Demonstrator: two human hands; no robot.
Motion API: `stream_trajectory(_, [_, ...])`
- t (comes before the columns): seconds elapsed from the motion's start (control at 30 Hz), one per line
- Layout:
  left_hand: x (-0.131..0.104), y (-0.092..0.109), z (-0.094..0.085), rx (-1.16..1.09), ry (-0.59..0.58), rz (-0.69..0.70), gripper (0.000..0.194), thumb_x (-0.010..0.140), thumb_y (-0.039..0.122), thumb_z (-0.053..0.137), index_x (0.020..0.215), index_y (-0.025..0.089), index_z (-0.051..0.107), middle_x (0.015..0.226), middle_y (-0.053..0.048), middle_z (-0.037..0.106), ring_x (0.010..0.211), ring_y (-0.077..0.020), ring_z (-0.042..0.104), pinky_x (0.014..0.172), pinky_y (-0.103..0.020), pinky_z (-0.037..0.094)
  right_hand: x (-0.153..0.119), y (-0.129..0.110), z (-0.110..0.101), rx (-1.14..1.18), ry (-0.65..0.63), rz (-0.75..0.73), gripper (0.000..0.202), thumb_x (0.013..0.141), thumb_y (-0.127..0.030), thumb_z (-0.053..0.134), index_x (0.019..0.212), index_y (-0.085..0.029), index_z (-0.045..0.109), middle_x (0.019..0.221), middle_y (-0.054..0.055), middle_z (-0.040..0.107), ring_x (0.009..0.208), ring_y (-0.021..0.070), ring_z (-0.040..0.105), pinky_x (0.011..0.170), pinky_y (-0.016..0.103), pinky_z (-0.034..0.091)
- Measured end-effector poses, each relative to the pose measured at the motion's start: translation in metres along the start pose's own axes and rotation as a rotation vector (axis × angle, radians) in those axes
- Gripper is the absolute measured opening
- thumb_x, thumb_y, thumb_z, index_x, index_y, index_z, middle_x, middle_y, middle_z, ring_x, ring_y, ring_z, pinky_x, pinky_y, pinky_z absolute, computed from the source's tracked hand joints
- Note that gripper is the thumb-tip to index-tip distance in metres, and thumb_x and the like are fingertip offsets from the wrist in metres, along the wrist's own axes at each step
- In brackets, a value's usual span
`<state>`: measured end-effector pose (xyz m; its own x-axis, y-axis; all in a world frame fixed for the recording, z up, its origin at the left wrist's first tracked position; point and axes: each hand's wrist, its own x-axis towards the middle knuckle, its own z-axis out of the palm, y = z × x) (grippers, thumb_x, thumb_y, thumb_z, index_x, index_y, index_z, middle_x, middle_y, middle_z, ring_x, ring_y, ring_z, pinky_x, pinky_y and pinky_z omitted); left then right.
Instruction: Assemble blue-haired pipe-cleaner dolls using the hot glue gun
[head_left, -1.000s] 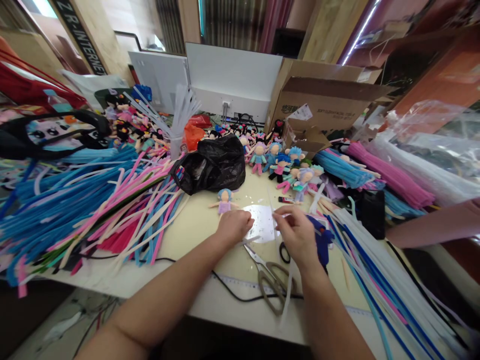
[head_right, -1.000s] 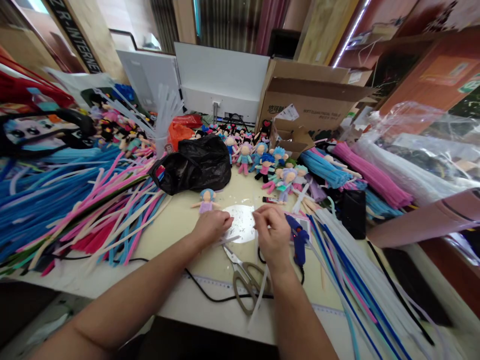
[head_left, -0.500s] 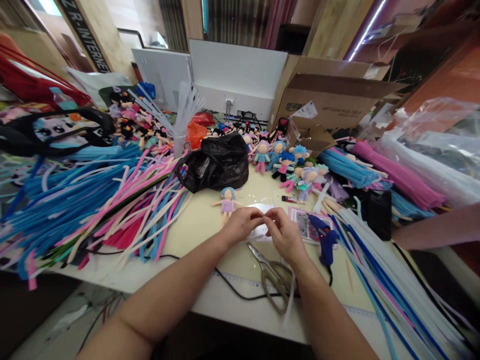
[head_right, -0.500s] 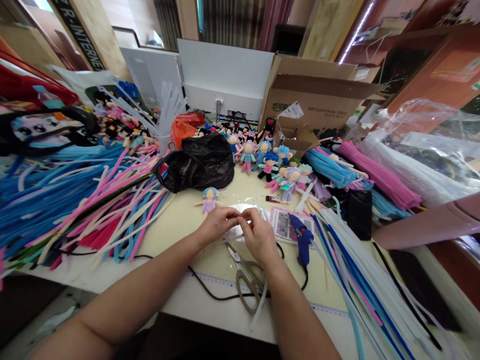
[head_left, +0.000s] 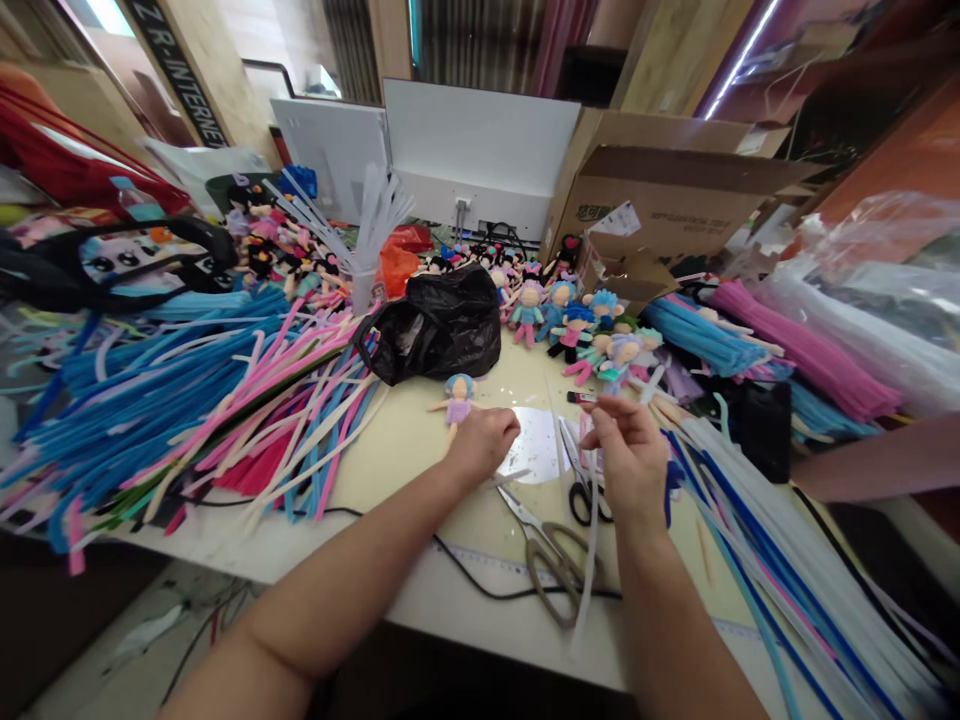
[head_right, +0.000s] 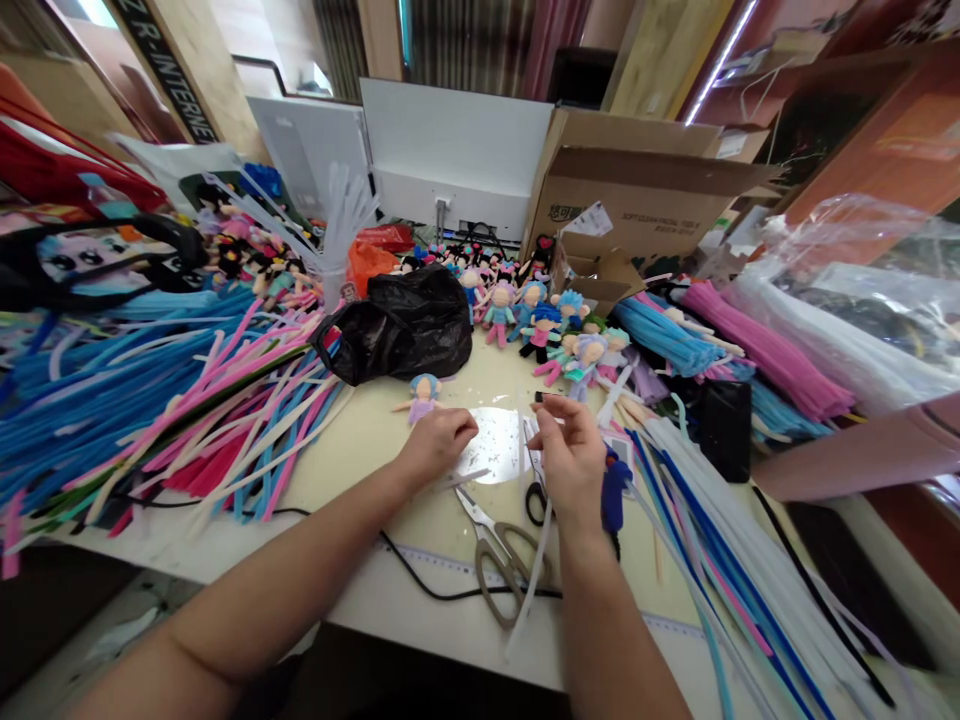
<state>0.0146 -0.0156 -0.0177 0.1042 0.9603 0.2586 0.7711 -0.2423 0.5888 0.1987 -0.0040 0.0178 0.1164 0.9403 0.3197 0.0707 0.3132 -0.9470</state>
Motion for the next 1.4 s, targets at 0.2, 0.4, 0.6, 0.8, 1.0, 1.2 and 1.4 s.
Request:
stream_trajectory(0.2, [-0.002, -0.006, 0.005, 0.117, -0.047, 0.082, 0.029, 0.076, 0.008, 0.054, 0.1, 0.02, 0.066, 0.103, -0.008, 0.063, 0.097, -0.0228, 0.057, 0.087, -0.039, 0.045, -0.004, -0.011, -0.004, -0.02, 0.101, -0.241, 0.016, 0.085, -0.026, 0.06, 0.1, -0.02, 0.059, 0.063, -0.006, 0.054, 0.052, 0.0102, 0.055, 0.053, 0.025, 0.045])
stream_trajectory(0.4, [-0.005, 0.01, 0.0, -0.421, -0.097, 0.104, 0.05, 0.08, 0.021, 0.057, 0.129, 0.023, 0.049, 0.122, -0.009, 0.056, 0.092, -0.0169, 0.059, 0.083, -0.034, 0.049, -0.017, -0.003, 0.012, -0.195, -0.318, -0.041, 0.018, 0.09, -0.033, 0.051, 0.102, -0.02, 0.055, 0.068, -0.003, 0.06, 0.06, 0.0128, 0.059, 0.058, 0.027, 0.048])
stream_trajectory(0.6, [-0.001, 0.017, -0.003, -1.088, -0.485, -0.007, 0.023, 0.078, 0.023, 0.06, 0.1, 0.016, 0.059, 0.081, -0.002, 0.061, 0.073, -0.0119, 0.058, 0.068, -0.025, 0.047, -0.021, -0.005, 0.018, -0.049, -0.491, 0.039, 0.023, 0.092, -0.042, 0.045, 0.097, -0.021, 0.052, 0.078, 0.0, 0.065, 0.053, 0.0105, 0.057, 0.053, 0.025, 0.049])
stream_trajectory(0.8, [0.001, 0.017, -0.011, -0.841, -0.369, -0.18, 0.027, 0.079, 0.04, 0.057, 0.072, 0.015, 0.059, 0.059, 0.003, 0.049, 0.056, -0.0095, 0.046, 0.056, -0.024, 0.036, -0.017, -0.011, 0.013, -0.118, -0.425, 0.011, 0.024, 0.091, -0.04, 0.047, 0.1, -0.021, 0.058, 0.082, 0.002, 0.067, 0.046, 0.0082, 0.051, 0.044, 0.023, 0.042])
stream_trajectory(1.0, [0.007, 0.002, -0.022, -0.308, -0.056, -0.167, 0.032, 0.085, 0.04, 0.043, 0.062, 0.019, 0.051, 0.057, 0.003, 0.048, 0.06, -0.0132, 0.047, 0.059, -0.026, 0.036, -0.009, -0.023, -0.007, -0.349, 0.052, -0.31, 0.02, 0.09, -0.03, 0.05, 0.102, -0.02, 0.062, 0.099, 0.008, 0.066, 0.062, 0.013, 0.055, 0.063, 0.03, 0.049])
stream_trajectory(1.2, [0.008, -0.006, -0.022, -0.105, 0.023, 0.005, 0.018, 0.073, 0.025, 0.057, 0.088, 0.019, 0.065, 0.102, -0.007, 0.064, 0.1, -0.0226, 0.056, 0.086, -0.036, 0.043, -0.006, -0.022, -0.013, -0.317, 0.042, -0.266, 0.022, 0.089, -0.03, 0.05, 0.107, -0.021, 0.06, 0.082, 0.003, 0.063, 0.063, 0.014, 0.057, 0.063, 0.029, 0.05])
stream_trajectory(1.4, [0.0, 0.029, -0.011, -0.822, -0.245, -0.108, 0.076, 0.068, 0.027, 0.065, 0.139, 0.027, 0.037, 0.132, -0.01, 0.052, 0.081, -0.0136, 0.06, 0.071, -0.03, 0.048, -0.012, -0.01, 0.007, -0.188, -0.452, -0.021, 0.022, 0.092, -0.038, 0.045, 0.101, -0.023, 0.057, 0.086, 0.001, 0.069, 0.054, 0.0112, 0.059, 0.052, 0.025, 0.047])
